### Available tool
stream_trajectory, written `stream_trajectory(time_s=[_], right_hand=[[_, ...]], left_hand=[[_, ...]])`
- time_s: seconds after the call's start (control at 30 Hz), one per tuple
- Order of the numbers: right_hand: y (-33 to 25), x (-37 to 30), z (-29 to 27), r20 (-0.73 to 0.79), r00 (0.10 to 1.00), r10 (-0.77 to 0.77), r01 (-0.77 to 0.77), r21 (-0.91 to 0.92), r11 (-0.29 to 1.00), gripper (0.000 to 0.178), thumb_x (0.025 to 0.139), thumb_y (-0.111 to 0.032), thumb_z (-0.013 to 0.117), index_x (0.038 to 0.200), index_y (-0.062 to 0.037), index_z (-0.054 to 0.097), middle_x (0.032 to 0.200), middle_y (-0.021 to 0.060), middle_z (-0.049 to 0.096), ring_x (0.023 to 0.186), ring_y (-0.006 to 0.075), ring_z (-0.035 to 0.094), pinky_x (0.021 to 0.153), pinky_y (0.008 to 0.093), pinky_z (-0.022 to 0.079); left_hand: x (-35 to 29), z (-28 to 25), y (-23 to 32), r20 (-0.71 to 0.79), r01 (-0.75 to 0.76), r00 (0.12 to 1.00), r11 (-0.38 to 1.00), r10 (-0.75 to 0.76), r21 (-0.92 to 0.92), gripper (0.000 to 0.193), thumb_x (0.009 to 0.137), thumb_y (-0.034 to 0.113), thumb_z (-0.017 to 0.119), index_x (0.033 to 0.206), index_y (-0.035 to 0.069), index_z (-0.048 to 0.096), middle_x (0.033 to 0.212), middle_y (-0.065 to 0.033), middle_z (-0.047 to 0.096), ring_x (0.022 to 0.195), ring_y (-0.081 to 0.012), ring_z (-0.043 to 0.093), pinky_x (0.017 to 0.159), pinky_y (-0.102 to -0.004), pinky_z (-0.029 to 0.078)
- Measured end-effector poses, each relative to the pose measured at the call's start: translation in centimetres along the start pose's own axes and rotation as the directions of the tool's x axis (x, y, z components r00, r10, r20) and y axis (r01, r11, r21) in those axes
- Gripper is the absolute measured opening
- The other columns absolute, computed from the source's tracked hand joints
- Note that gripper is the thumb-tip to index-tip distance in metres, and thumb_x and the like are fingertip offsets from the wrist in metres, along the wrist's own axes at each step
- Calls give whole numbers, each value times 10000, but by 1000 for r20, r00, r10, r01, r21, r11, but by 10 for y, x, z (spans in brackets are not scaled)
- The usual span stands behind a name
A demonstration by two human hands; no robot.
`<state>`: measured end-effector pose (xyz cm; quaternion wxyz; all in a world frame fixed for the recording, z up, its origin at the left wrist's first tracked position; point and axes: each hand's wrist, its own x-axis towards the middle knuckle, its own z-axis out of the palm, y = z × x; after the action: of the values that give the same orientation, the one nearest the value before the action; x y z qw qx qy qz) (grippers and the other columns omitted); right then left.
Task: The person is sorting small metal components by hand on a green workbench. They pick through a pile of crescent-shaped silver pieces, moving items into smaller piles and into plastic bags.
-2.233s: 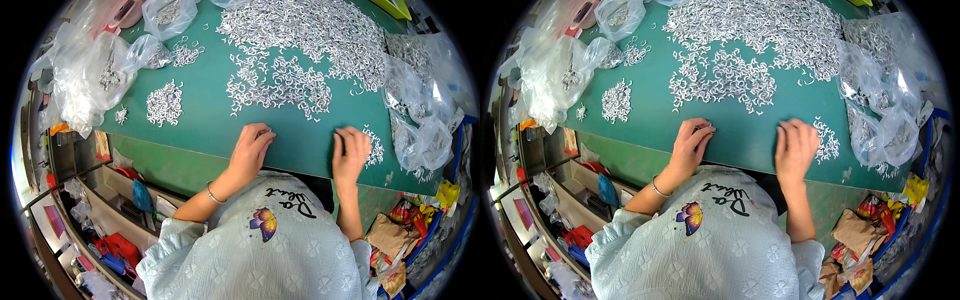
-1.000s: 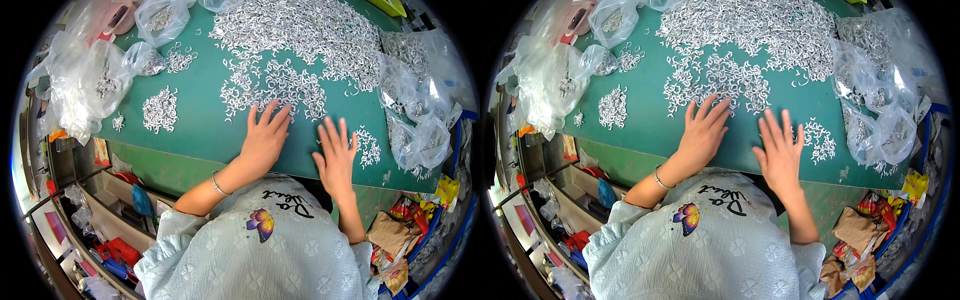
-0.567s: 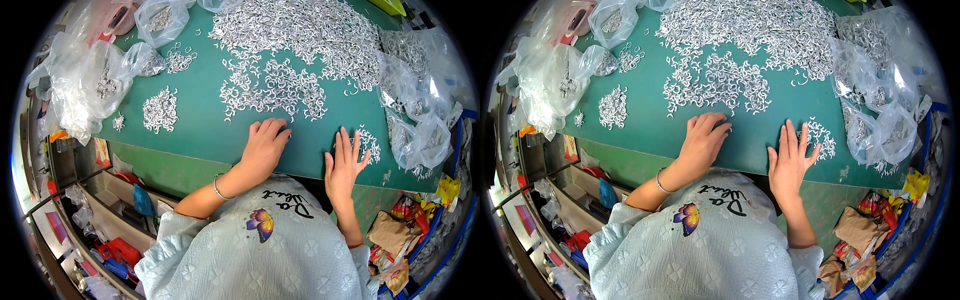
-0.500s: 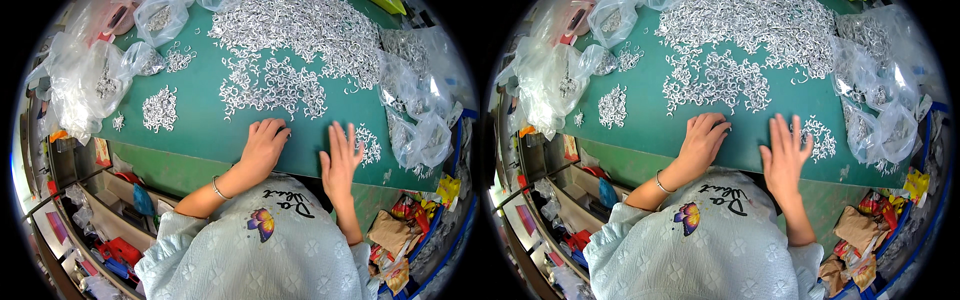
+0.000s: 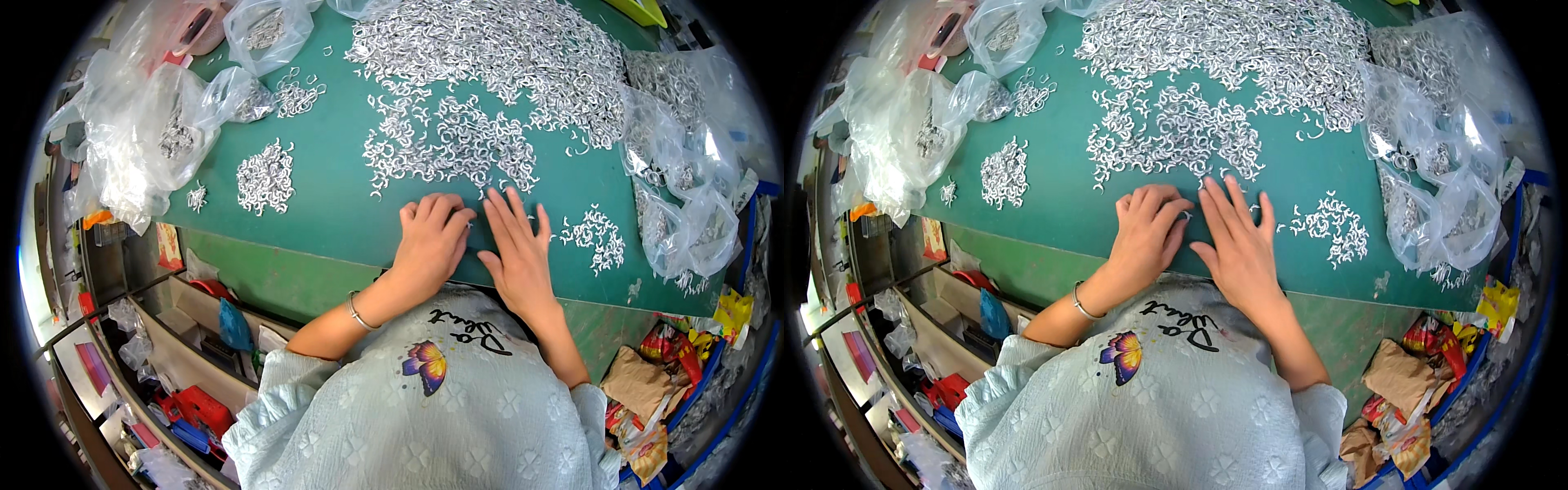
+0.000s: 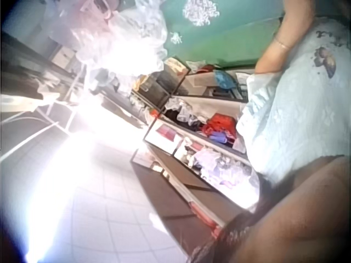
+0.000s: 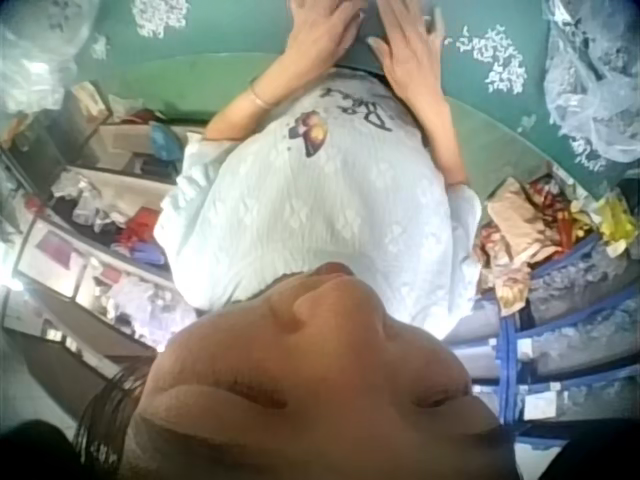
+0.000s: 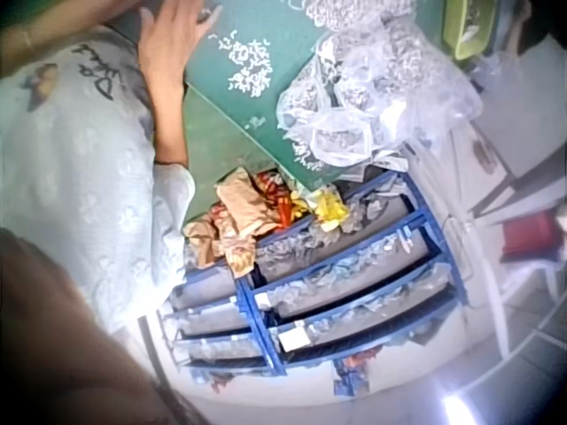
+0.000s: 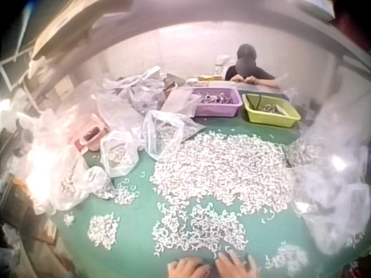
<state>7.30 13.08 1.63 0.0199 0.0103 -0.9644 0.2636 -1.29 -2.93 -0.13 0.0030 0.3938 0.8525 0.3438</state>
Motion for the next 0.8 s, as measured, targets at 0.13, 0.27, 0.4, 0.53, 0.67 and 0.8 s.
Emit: stream_trajectory(time_s=[0.13, 0.27, 0.4, 0.53, 0.67, 0.8], right_hand=[[1, 6, 6, 43, 999, -19, 23, -97, 995, 632, 846, -273, 684, 1375, 0, 473, 1482, 97, 418, 1429, 271, 305, 1117, 634, 173], [14, -22, -7, 6, 999, 37, -36, -91, 995, 556, 843, -230, 681, 1324, 1, 524, 1427, 98, 471, 1381, 289, 373, 1109, 612, 201], [25, -26, -8, -151, 985, 87, -86, 12, 996, 491, 851, -166, 661, 1294, 7, 540, 1392, 96, 505, 1350, 313, 407, 1094, 582, 224], [16, -14, -4, -135, 984, 114, -134, -148, 980, 478, 853, -173, 659, 1279, 15, 548, 1399, 92, 501, 1354, 303, 401, 1102, 589, 194], [13, -31, -11, -76, 990, 119, -128, -124, 984, 470, 852, -186, 660, 1263, 18, 558, 1409, 95, 493, 1360, 298, 394, 1096, 612, 183], [-6, -28, -4, 14, 1000, 21, -20, -13, 1000, 456, 859, -197, 653, 1258, 8, 570, 1399, 101, 508, 1357, 303, 404, 1089, 616, 198]], left_hand=[[-5, 0, 0, 1, 18, 1000, 999, -18, 40, 234, 771, 58, 701, 988, 66, 611, 1142, -98, 530, 1109, -299, 486, 873, -454, 333], [-9, -7, -5, -19, 78, 997, 990, -77, 117, 246, 765, 47, 706, 993, 73, 617, 1158, -101, 521, 1128, -310, 479, 895, -460, 329], [-4, -5, -2, -22, 74, 997, 996, -73, 52, 267, 767, 33, 710, 1015, 82, 625, 1155, -87, 527, 1138, -306, 487, 915, -454, 329], [5, -2, 8, -5, 53, 999, 998, -53, 17, 300, 778, 37, 708, 1064, 80, 625, 1157, -86, 527, 1137, -294, 492, 922, -444, 325], [1, -2, 5, -17, 60, 998, 998, -60, 31, 300, 789, 40, 703, 1077, 80, 626, 1165, -84, 529, 1131, -282, 498, 910, -433, 324], [-1, -1, 6, -17, 50, 999, 999, -50, -8, 300, 797, 30, 690, 1087, 80, 627, 1164, -79, 537, 1117, -279, 509, 909, -428, 326]])
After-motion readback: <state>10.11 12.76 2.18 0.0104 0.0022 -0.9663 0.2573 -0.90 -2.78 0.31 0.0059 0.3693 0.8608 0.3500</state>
